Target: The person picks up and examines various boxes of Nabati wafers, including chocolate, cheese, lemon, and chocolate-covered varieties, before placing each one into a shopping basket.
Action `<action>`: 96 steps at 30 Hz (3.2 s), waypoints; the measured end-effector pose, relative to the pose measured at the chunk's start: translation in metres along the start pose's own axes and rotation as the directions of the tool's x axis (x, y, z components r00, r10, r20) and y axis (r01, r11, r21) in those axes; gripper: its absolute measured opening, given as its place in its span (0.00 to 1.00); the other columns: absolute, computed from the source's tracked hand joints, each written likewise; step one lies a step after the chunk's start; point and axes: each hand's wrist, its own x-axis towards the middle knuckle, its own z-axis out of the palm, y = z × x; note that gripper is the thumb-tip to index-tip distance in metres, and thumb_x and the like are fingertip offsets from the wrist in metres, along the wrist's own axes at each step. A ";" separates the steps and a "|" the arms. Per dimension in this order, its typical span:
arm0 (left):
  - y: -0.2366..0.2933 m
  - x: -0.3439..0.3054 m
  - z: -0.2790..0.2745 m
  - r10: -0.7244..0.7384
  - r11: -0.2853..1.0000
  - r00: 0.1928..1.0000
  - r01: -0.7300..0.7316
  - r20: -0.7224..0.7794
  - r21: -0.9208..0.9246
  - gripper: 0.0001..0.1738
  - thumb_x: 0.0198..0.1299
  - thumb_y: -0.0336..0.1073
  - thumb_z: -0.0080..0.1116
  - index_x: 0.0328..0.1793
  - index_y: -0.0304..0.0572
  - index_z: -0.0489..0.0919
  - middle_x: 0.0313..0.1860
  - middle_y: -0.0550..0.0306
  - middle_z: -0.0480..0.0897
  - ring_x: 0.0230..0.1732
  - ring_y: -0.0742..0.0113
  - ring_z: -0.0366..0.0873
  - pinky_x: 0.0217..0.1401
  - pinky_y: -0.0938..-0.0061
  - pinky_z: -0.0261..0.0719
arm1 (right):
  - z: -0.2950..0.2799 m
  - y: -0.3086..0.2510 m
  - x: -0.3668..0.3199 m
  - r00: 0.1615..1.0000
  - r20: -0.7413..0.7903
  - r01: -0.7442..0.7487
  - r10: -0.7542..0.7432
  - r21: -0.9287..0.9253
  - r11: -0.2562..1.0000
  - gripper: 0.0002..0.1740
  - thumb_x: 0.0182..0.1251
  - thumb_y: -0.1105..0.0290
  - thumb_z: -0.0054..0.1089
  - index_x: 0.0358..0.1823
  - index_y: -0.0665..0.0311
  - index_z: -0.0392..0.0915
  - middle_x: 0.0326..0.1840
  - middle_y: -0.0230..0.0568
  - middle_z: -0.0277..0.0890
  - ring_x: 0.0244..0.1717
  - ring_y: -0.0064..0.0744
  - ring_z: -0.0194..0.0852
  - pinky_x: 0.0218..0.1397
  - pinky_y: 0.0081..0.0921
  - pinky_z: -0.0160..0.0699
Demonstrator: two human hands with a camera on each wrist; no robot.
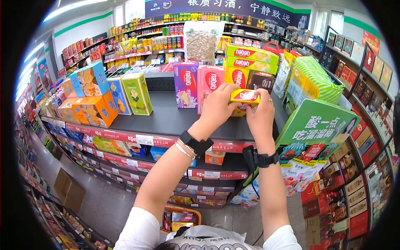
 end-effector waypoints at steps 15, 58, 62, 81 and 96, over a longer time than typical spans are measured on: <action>0.059 -0.125 -0.148 -0.523 0.545 0.852 0.342 0.009 -0.765 0.22 0.65 0.30 0.60 0.63 0.34 0.69 0.51 0.55 0.81 0.45 0.72 0.83 0.32 0.82 0.86 | -0.060 -0.055 -0.099 0.930 0.355 -0.249 0.092 0.427 0.869 0.35 0.51 0.66 0.77 0.60 0.67 0.70 0.52 0.48 0.79 0.54 0.35 0.79 0.59 0.30 0.74; 0.008 -0.367 -0.184 -0.777 0.000 0.582 0.385 0.242 -0.923 0.48 0.60 0.48 0.67 0.78 0.40 0.51 0.70 0.53 0.68 0.71 0.60 0.67 0.71 0.60 0.68 | -0.004 -0.153 -0.246 0.698 0.224 0.471 -0.680 0.572 0.672 0.25 0.38 0.68 0.77 0.44 0.54 0.83 0.41 0.29 0.77 0.36 0.32 0.74 0.35 0.30 0.72; 0.023 -0.350 -0.188 -0.664 -0.116 0.642 0.418 0.384 -0.901 0.60 0.51 0.55 0.74 0.80 0.39 0.48 0.73 0.52 0.65 0.73 0.60 0.65 0.73 0.62 0.67 | 0.006 -0.177 -0.257 0.649 0.158 0.626 -0.745 0.447 0.640 0.21 0.49 0.65 0.72 0.48 0.52 0.84 0.44 0.25 0.72 0.39 0.27 0.67 0.39 0.28 0.68; 0.008 -0.348 -0.222 -0.881 0.176 0.472 0.401 0.037 -0.899 0.21 0.65 0.36 0.61 0.60 0.32 0.73 0.52 0.49 0.83 0.49 0.67 0.83 0.55 0.72 0.81 | 0.026 -0.139 -0.228 0.865 0.418 0.123 -0.276 0.356 0.926 0.34 0.52 0.63 0.72 0.61 0.63 0.74 0.66 0.48 0.69 0.67 0.47 0.64 0.70 0.48 0.59; 0.008 -0.367 -0.232 -0.902 0.111 0.429 0.360 0.058 -0.926 0.23 0.67 0.42 0.59 0.61 0.35 0.72 0.54 0.50 0.82 0.51 0.67 0.83 0.57 0.73 0.81 | 0.025 -0.139 -0.243 0.735 0.672 -0.466 -0.089 0.596 0.654 0.34 0.63 0.71 0.66 0.69 0.70 0.64 0.53 0.48 0.81 0.51 0.28 0.80 0.48 0.24 0.80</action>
